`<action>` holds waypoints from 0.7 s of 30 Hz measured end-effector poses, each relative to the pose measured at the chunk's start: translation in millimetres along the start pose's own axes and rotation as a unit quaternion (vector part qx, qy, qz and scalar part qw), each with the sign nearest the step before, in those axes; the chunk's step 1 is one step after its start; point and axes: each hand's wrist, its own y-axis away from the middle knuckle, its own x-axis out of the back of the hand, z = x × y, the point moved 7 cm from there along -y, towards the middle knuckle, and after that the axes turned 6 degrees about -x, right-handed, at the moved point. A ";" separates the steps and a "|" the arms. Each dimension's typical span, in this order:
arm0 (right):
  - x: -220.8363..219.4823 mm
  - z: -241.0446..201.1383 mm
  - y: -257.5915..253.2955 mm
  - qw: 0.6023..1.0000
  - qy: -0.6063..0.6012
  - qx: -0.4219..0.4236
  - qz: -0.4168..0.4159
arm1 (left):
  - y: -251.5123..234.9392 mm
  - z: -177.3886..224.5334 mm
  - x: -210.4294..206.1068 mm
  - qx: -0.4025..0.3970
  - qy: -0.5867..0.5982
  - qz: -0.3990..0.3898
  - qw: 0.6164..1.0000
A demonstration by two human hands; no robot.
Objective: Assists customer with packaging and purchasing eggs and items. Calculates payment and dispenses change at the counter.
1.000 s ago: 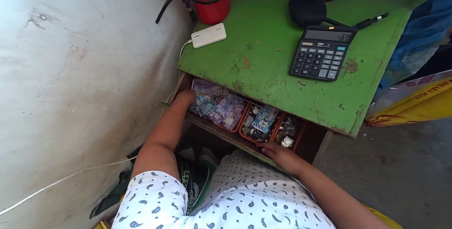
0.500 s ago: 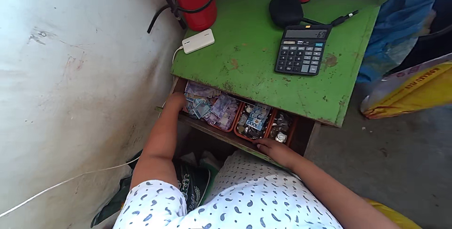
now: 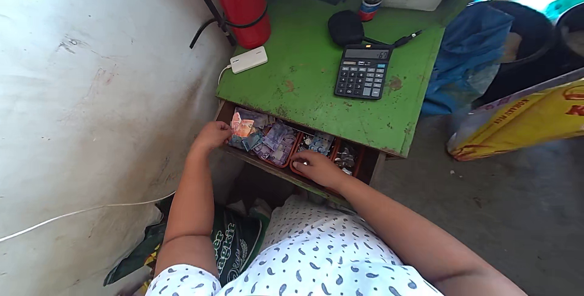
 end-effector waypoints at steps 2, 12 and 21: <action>-10.4 3.6 -0.2 0.998 0.041 -0.010 -0.038 | -18.9 -10.4 -4.2 0.028 -0.041 0.011 0.999; -27.2 43.2 19.5 0.998 -0.011 -0.026 -0.058 | -50.3 9.2 -58.9 -0.037 -0.039 -0.171 0.984; -41.3 55.0 30.5 0.980 0.159 -0.096 -0.077 | -75.1 8.8 -104.5 0.001 -0.496 -0.263 0.828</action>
